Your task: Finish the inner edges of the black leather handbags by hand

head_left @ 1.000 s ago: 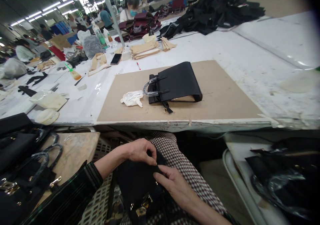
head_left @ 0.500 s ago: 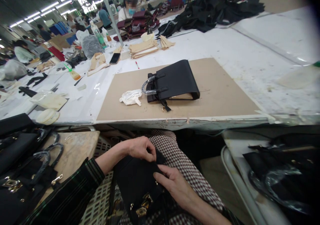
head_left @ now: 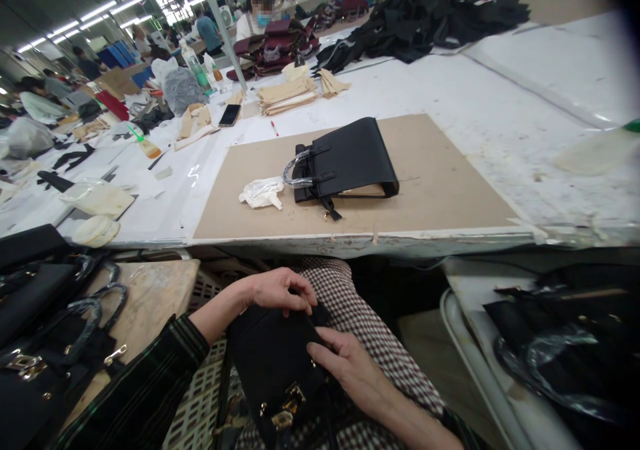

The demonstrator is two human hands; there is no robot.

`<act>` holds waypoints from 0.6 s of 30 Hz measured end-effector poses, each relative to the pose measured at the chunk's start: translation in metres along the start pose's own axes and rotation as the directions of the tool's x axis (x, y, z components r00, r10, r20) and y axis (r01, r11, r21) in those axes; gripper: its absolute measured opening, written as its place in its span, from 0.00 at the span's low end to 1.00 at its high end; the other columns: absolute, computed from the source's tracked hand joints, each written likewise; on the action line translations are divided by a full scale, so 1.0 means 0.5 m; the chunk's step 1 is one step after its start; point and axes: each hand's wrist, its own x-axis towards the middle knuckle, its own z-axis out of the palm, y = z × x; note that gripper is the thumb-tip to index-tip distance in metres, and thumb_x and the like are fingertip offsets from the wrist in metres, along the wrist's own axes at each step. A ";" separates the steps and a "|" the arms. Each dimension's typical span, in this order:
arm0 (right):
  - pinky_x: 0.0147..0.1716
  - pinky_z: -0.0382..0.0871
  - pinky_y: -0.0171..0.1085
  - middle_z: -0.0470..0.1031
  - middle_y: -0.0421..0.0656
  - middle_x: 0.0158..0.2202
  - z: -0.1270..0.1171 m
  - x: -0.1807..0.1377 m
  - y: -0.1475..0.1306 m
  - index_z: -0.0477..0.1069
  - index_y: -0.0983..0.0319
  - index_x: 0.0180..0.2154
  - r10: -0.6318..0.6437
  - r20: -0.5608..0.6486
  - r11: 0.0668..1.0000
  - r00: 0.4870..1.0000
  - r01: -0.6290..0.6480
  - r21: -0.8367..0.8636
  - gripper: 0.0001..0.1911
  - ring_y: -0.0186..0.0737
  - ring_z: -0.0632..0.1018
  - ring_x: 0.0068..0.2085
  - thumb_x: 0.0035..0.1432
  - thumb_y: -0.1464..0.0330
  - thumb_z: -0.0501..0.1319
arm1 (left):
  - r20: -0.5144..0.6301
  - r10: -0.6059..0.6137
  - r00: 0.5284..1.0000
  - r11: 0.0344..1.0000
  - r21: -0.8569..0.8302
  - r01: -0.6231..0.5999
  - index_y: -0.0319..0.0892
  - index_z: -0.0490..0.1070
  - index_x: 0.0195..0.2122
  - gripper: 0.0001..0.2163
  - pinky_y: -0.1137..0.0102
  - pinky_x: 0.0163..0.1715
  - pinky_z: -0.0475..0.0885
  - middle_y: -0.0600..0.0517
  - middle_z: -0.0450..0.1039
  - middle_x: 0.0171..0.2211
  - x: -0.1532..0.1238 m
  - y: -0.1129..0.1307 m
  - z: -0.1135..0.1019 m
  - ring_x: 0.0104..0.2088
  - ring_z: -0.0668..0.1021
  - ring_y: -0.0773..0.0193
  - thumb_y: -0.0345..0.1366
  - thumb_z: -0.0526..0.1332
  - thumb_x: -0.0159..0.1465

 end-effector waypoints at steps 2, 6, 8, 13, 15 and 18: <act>0.28 0.63 0.34 0.72 0.39 0.25 -0.001 -0.001 -0.001 0.78 0.61 0.31 -0.002 -0.009 1.000 1.000 0.002 -0.014 0.15 0.38 0.71 0.29 0.58 0.56 0.63 | -0.019 0.032 0.999 0.998 0.063 -0.031 0.38 0.77 0.42 0.14 0.75 0.32 0.72 0.50 0.79 0.37 -0.003 0.002 0.004 0.35 0.77 0.65 0.38 0.68 0.57; 0.28 0.63 0.34 0.73 0.39 0.26 -0.004 -0.001 0.000 0.78 0.62 0.32 -0.014 -0.016 0.999 1.000 0.014 -0.042 0.15 0.38 0.70 0.29 0.58 0.57 0.62 | -0.090 0.084 0.992 0.965 0.254 -0.058 0.40 0.79 0.33 0.11 0.75 0.35 0.69 0.54 0.78 0.32 -0.003 0.008 0.016 0.34 0.76 0.66 0.40 0.72 0.52; 0.28 0.63 0.34 0.73 0.39 0.26 -0.004 -0.002 0.000 0.78 0.62 0.32 -0.013 -0.007 0.999 1.000 0.012 -0.030 0.15 0.38 0.71 0.29 0.58 0.57 0.62 | -0.081 0.057 0.995 0.982 0.184 -0.041 0.39 0.79 0.33 0.07 0.76 0.33 0.69 0.53 0.78 0.31 -0.001 0.008 0.016 0.32 0.76 0.67 0.36 0.69 0.54; 0.29 0.64 0.34 0.74 0.39 0.27 -0.006 -0.004 0.003 0.78 0.62 0.35 -0.005 0.021 1.000 1.000 0.006 -0.021 0.17 0.38 0.72 0.30 0.59 0.55 0.61 | -0.023 0.022 0.999 1.000 0.022 -0.021 0.37 0.78 0.42 0.11 0.76 0.27 0.71 0.49 0.79 0.36 0.002 0.003 0.007 0.31 0.77 0.66 0.32 0.59 0.60; 0.28 0.63 0.33 0.73 0.39 0.27 -0.008 -0.004 0.008 0.77 0.62 0.35 -0.010 0.031 0.999 0.999 0.011 -0.032 0.16 0.37 0.71 0.29 0.60 0.56 0.60 | -0.040 0.030 0.999 0.999 0.021 -0.029 0.37 0.77 0.42 0.11 0.76 0.29 0.72 0.49 0.78 0.37 0.002 0.004 0.010 0.34 0.78 0.65 0.34 0.63 0.59; 0.27 0.60 0.33 0.72 0.38 0.27 -0.011 -0.002 0.017 0.75 0.63 0.33 -0.031 0.023 0.998 0.999 0.033 -0.058 0.14 0.35 0.69 0.28 0.62 0.59 0.60 | -0.125 0.054 0.991 0.994 0.099 -0.042 0.38 0.78 0.36 0.12 0.76 0.32 0.71 0.52 0.77 0.32 0.003 0.009 0.024 0.33 0.76 0.66 0.36 0.71 0.51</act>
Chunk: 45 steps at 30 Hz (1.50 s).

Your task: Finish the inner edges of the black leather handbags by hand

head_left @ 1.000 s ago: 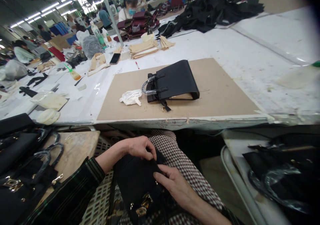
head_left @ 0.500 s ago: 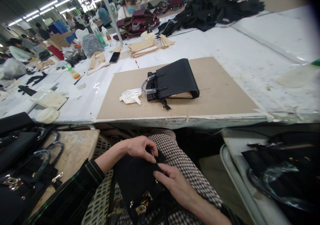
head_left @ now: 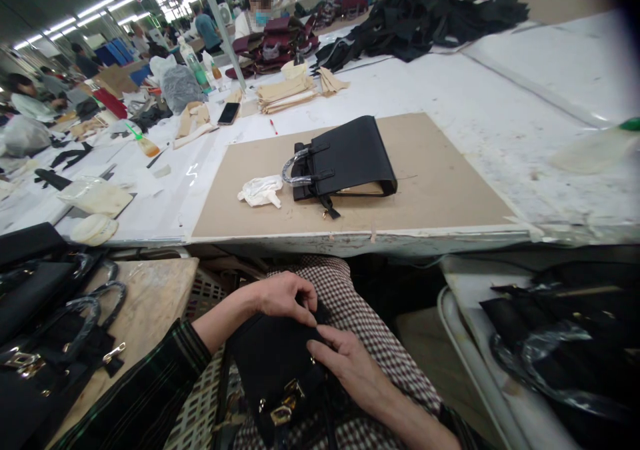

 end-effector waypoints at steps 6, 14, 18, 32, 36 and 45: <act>0.29 0.63 0.34 0.73 0.37 0.27 -0.001 -0.001 0.007 0.76 0.62 0.36 0.001 0.025 0.995 1.000 -0.004 0.095 0.13 0.36 0.71 0.29 0.63 0.60 0.59 | -0.093 0.007 0.996 1.000 -0.027 -0.010 0.38 0.78 0.36 0.09 0.76 0.26 0.72 0.51 0.79 0.30 0.012 -0.006 0.011 0.29 0.78 0.65 0.27 0.61 0.54; 0.45 0.71 0.42 0.79 0.44 0.42 -0.021 -0.002 0.005 0.72 0.59 0.52 -0.015 0.010 0.936 1.000 0.011 0.353 0.19 0.43 0.79 0.41 0.60 0.63 0.65 | -0.677 -0.005 0.736 0.996 0.064 0.066 0.39 0.71 0.49 0.15 0.63 0.49 0.72 0.45 0.75 0.47 -0.026 -0.079 -0.018 0.48 0.76 0.59 0.31 0.53 0.63; 0.46 0.71 0.44 0.80 0.45 0.45 -0.027 -0.005 0.008 0.70 0.58 0.54 -0.009 0.028 0.912 1.000 -0.003 0.409 0.20 0.44 0.80 0.43 0.60 0.65 0.65 | -0.758 -0.047 0.650 0.972 0.114 0.204 0.41 0.71 0.52 0.17 0.56 0.55 0.67 0.43 0.74 0.51 -0.076 -0.133 0.018 0.51 0.74 0.52 0.41 0.57 0.65; 0.40 0.73 0.41 0.80 0.43 0.35 -0.036 0.051 0.009 0.78 0.62 0.42 0.116 0.053 0.981 0.992 -0.123 0.153 0.19 0.44 0.79 0.36 0.58 0.54 0.64 | -0.740 -0.033 0.672 0.946 0.193 0.259 0.45 0.72 0.54 0.19 0.58 0.56 0.66 0.48 0.75 0.51 -0.085 -0.162 0.107 0.52 0.74 0.55 0.48 0.51 0.69; 0.41 0.74 0.43 0.82 0.45 0.36 -0.018 0.061 -0.009 0.76 0.64 0.46 0.117 0.141 0.948 0.983 -0.153 0.279 0.20 0.46 0.81 0.36 0.58 0.58 0.66 | -0.741 -0.004 0.671 0.952 0.202 0.229 0.47 0.73 0.53 0.18 0.61 0.56 0.67 0.50 0.76 0.50 -0.100 -0.143 0.092 0.51 0.75 0.57 0.47 0.53 0.69; 0.43 0.77 0.48 0.82 0.50 0.39 0.000 0.025 -0.092 0.72 0.64 0.53 0.048 -0.048 0.897 0.998 -0.022 0.441 0.27 0.51 0.82 0.40 0.62 0.52 0.60 | -0.953 -0.295 0.066 0.948 -0.301 -0.106 0.37 0.66 0.56 0.25 0.59 0.50 0.73 0.40 0.74 0.52 -0.236 -0.140 0.076 0.52 0.77 0.53 0.52 0.54 0.66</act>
